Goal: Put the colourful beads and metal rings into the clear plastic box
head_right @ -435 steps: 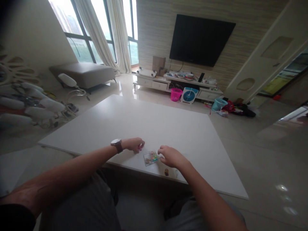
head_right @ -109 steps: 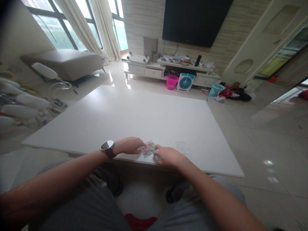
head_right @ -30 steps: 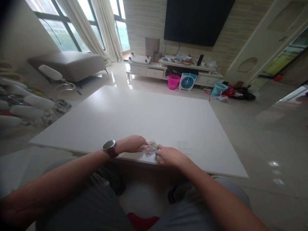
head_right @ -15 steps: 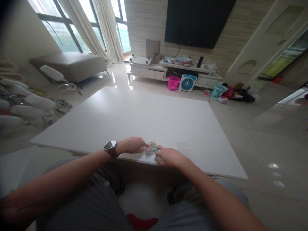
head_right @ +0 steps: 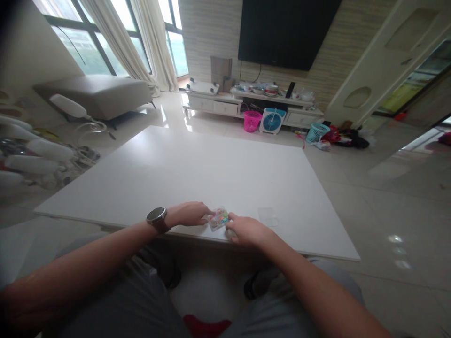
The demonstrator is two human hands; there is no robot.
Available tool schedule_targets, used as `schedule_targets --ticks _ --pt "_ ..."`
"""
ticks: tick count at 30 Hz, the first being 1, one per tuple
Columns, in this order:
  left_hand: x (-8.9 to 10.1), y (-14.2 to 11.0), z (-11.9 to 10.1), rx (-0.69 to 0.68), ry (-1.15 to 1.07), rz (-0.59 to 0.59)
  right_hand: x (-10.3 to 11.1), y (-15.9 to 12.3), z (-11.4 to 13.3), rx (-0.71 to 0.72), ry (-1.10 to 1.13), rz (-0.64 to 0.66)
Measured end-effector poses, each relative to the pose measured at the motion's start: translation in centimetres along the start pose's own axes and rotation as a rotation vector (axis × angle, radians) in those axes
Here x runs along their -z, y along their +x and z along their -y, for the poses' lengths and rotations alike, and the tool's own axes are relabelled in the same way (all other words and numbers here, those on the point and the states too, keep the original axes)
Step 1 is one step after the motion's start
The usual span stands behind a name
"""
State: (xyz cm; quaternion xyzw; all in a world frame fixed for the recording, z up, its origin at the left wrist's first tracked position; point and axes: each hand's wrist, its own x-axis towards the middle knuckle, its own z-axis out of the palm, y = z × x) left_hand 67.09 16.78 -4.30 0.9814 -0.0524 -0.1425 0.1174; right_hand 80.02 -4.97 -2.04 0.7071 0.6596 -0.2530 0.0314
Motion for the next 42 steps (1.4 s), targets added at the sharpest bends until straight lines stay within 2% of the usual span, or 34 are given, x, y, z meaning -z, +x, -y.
schedule_targets --ticks 14,34,42 --pt "-0.28 0.33 0.32 -0.019 -0.011 0.007 0.35 -0.09 0.32 -0.015 0.018 0.022" --pt "0.37 0.09 -0.15 0.026 -0.069 0.054 0.29 -0.07 0.14 -0.012 0.026 0.023" --pt "0.03 -0.13 -0.24 0.031 -0.047 0.058 0.14 0.2 -0.07 -0.018 0.024 0.026"
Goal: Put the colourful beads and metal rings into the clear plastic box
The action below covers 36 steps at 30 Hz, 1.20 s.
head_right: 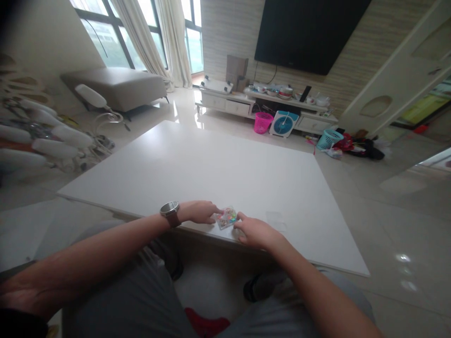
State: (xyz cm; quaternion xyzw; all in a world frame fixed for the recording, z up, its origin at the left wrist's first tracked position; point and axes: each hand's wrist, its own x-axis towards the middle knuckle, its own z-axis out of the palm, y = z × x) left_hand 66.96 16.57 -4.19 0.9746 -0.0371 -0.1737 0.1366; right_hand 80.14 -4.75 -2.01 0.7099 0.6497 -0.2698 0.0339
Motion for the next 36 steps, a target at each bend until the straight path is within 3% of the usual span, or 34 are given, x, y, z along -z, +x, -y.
schedule_targets --ticks 10,20,30,36 --pt "0.7 -0.4 -0.9 -0.009 -0.035 0.062 0.4 -0.1 0.5 -0.007 -0.004 0.005" --pt "0.4 0.2 0.1 -0.04 -0.091 0.058 0.2 -0.3 0.3 0.012 -0.001 0.003" --pt "1.3 0.1 -0.2 -0.054 -0.152 0.093 0.3 -0.4 0.2 0.018 0.001 0.012" --pt "0.7 -0.1 -0.3 -0.036 -0.109 0.078 0.0 -0.3 0.0 0.014 -0.004 0.001"
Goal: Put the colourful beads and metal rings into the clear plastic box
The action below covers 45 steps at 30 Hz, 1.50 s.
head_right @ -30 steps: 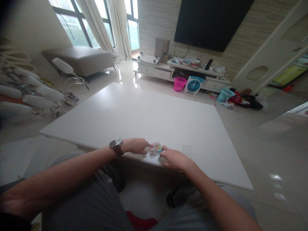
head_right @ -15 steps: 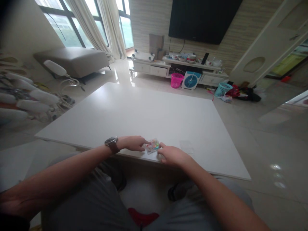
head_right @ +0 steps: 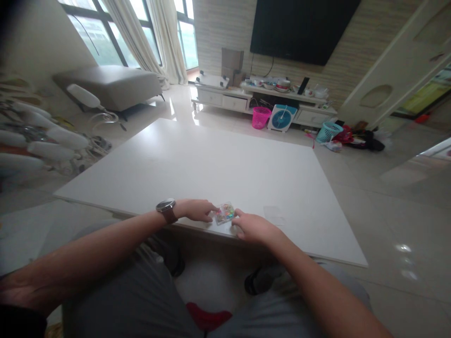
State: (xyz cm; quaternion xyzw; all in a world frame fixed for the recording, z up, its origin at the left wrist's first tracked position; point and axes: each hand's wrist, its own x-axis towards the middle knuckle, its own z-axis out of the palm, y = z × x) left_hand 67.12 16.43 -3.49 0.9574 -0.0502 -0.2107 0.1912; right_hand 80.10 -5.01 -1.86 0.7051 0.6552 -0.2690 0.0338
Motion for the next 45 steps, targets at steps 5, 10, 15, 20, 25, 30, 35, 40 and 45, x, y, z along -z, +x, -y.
schedule_targets --ticks 5,10,15,20,25,30,35,40,45 --pt "-0.55 0.27 0.14 -0.015 0.051 -0.06 -0.14 0.21 -0.06 -0.009 -0.017 0.001" --pt "-0.38 0.07 -0.01 -0.02 0.071 -0.077 -0.13 0.36 0.03 -0.014 -0.014 0.003" --pt "-0.29 -0.28 -0.13 0.007 0.069 -0.067 -0.28 0.45 -0.1 -0.011 -0.007 0.0" --pt "-0.43 -0.28 0.03 0.0 0.075 -0.07 -0.26 0.43 -0.08 -0.002 -0.016 -0.011" --pt "-0.42 -0.17 0.08 0.013 0.062 -0.057 -0.06 0.23 0.13 -0.003 -0.016 -0.007" --pt "-0.32 -0.23 -0.03 0.022 0.1 -0.04 0.11 0.17 0.27 0.0 -0.027 0.006" --pt "-0.1 -0.28 0.5 -0.005 0.1 -0.067 -0.04 0.22 0.15 0.005 -0.05 -0.006" --pt "0.21 -0.36 0.71 -0.015 0.048 -0.055 -0.31 0.36 0.02 0.009 -0.057 -0.004" --pt "0.16 -0.27 0.34 0.0 0.062 -0.006 -0.3 0.35 0.16 0.006 -0.073 -0.002"
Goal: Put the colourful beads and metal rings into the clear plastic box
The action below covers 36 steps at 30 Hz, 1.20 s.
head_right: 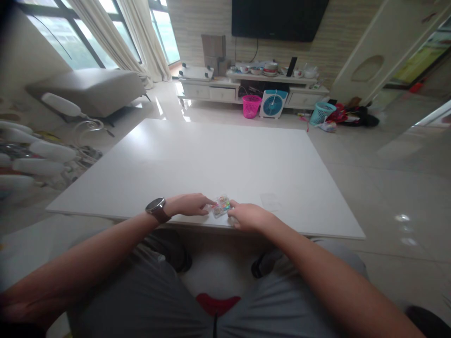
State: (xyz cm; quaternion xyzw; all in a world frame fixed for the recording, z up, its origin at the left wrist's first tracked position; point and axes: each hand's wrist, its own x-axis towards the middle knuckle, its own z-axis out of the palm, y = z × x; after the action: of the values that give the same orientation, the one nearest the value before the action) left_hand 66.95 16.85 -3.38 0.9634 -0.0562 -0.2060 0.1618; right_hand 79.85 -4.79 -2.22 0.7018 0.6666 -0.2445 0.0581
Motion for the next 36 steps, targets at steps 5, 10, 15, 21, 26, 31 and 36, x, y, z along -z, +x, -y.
schedule_targets --ticks 5,10,15,21,26,31,36 --pt "0.3 0.2 0.0 -0.01 -0.014 -0.028 0.0 -0.1 0.1 0.006 -0.003 -0.004" --pt "0.1 0.4 0.5 -0.002 -0.025 -0.04 -0.2 -0.2 0.0 0.006 -0.021 -0.013" --pt "-0.2 0.6 0.4 -0.017 -0.039 0.007 -0.1 -0.2 -0.1 -0.002 -0.039 -0.026" --pt "0.2 0.4 -0.2 -0.016 -0.009 -0.101 0.1 -0.3 0.1 -0.049 -0.044 -0.013" --pt "0.4 0.2 0.0 -0.118 -0.021 -0.192 0.1 -0.2 0.2 -0.145 -0.046 0.03" --pt "-0.6 0.5 0.1 -0.293 -0.039 -0.199 0.0 -0.3 0.0 -0.149 -0.019 0.02" --pt "-1.7 0.9 -0.5 -0.307 0.012 -0.228 0.1 -0.3 -0.2 -0.124 0.017 0.016"
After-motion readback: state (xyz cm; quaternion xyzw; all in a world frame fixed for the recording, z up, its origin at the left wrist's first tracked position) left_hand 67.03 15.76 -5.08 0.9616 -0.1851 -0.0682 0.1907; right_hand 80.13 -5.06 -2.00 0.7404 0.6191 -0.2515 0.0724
